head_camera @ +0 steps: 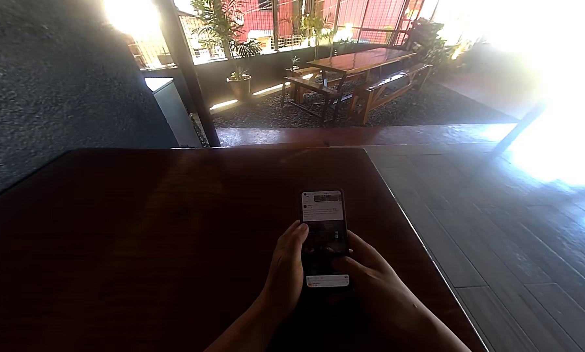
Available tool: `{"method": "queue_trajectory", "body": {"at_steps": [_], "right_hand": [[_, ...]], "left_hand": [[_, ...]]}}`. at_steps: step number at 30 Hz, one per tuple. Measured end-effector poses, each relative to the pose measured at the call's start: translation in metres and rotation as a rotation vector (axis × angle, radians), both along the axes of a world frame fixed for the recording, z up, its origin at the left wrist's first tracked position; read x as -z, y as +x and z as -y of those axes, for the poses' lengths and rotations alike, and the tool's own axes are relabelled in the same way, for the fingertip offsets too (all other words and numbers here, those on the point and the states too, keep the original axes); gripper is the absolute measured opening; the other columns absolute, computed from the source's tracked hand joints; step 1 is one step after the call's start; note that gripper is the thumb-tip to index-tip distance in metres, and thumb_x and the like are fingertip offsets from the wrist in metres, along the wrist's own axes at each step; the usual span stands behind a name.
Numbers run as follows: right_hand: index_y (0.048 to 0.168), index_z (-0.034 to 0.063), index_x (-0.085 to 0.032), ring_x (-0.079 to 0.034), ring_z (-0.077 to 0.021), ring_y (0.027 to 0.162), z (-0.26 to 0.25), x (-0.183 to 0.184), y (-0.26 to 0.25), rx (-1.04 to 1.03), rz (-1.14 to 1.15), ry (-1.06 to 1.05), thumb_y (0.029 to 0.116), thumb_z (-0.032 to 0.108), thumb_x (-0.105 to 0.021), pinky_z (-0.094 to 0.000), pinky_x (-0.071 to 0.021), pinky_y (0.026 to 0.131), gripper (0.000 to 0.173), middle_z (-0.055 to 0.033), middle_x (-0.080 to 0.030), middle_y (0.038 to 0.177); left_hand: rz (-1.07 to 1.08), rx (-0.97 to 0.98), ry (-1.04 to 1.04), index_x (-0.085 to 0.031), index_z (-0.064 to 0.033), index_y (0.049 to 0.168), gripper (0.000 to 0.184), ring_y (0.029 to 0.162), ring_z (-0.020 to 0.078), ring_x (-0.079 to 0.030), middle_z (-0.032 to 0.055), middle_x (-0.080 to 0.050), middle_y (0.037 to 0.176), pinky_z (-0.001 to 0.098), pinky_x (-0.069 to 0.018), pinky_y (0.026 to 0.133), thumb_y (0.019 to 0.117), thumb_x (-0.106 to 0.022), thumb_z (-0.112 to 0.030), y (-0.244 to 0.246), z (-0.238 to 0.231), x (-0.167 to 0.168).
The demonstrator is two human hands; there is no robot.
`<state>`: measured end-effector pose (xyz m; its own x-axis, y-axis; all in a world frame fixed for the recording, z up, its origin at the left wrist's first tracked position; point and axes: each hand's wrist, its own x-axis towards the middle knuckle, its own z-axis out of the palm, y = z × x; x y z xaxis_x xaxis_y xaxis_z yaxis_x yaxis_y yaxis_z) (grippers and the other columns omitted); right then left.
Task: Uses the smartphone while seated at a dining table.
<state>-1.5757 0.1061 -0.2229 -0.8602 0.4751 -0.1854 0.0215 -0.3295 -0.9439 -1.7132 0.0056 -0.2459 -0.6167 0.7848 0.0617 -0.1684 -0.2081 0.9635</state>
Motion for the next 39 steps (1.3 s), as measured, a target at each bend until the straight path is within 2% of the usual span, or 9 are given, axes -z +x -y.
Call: {"method": "queue_trajectory", "body": {"at_steps": [8,12,15,22,32,39], "right_hand": [[0.136,0.0061,-0.05,-0.074,-0.0296,0.094,0.0001,-0.0003,0.0,-0.002,-0.002,0.0,0.0957,0.007,-0.053,-0.0431,-0.065,0.062,0.04,-0.0164,-0.07,0.116],[0.136,0.006,-0.05,-0.074,-0.0299,0.094,-0.0004,0.0004,-0.0001,-0.003,-0.004,-0.004,0.096,0.006,-0.052,-0.0434,-0.065,0.062,0.04,-0.0167,-0.069,0.117],[0.137,0.0066,-0.049,-0.074,-0.03,0.094,-0.0005,0.0001,0.0001,-0.007,-0.001,0.004,0.0953,0.006,-0.052,-0.0439,-0.0652,0.062,0.042,-0.0163,-0.069,0.117],[0.136,0.0059,-0.05,-0.074,-0.03,0.094,0.0001,0.0006,0.0004,-0.005,-0.002,0.006,0.0946,0.004,-0.053,-0.044,-0.0652,0.062,0.041,-0.0164,-0.069,0.117],[0.133,0.0052,-0.051,-0.074,-0.0297,0.094,0.0002,0.0007,0.0001,0.003,0.007,0.006,0.093,0.003,-0.053,-0.0427,-0.0651,0.062,0.041,-0.0171,-0.07,0.116],[0.132,0.0056,-0.052,-0.074,-0.0297,0.093,-0.0002,0.0015,0.0001,0.001,0.004,0.006,0.0925,0.005,-0.055,-0.0423,-0.065,0.062,0.04,-0.0173,-0.07,0.114]], "left_hand": [[0.005,-0.007,-0.011,-0.058,-0.0004,0.133,0.048,0.121,0.0154,-0.061,0.0116,-0.065,0.126,0.0325,-0.0489,0.105,0.1078,-0.028,-0.028,0.0004,0.0003,-0.0003],[-0.005,-0.009,-0.007,-0.061,-0.0015,0.129,0.047,0.12,0.0155,-0.061,0.0111,-0.066,0.123,0.0326,-0.0492,0.105,0.1075,-0.028,-0.026,0.0004,-0.0001,-0.001],[-0.002,-0.013,-0.032,-0.056,-0.0007,0.136,0.048,0.124,0.0156,-0.058,0.0121,-0.063,0.13,0.0327,-0.0475,0.107,0.107,-0.03,-0.028,0.0006,0.001,-0.0005],[0.002,-0.022,-0.044,-0.055,-0.0009,0.138,0.049,0.126,0.0169,-0.058,0.013,-0.061,0.133,0.0341,-0.0473,0.108,0.1062,-0.032,-0.031,0.0005,0.0013,0.0023],[-0.013,-0.026,-0.067,-0.057,-0.0037,0.138,0.052,0.128,0.0171,-0.056,0.0115,-0.062,0.134,0.0356,-0.0465,0.109,0.106,-0.034,-0.037,-0.0011,0.0012,0.0068],[-0.02,-0.019,-0.057,-0.061,-0.0052,0.134,0.051,0.126,0.0165,-0.058,0.0101,-0.064,0.131,0.0356,-0.0474,0.108,0.1061,-0.033,-0.037,-0.0014,0.0008,0.0067]]}}
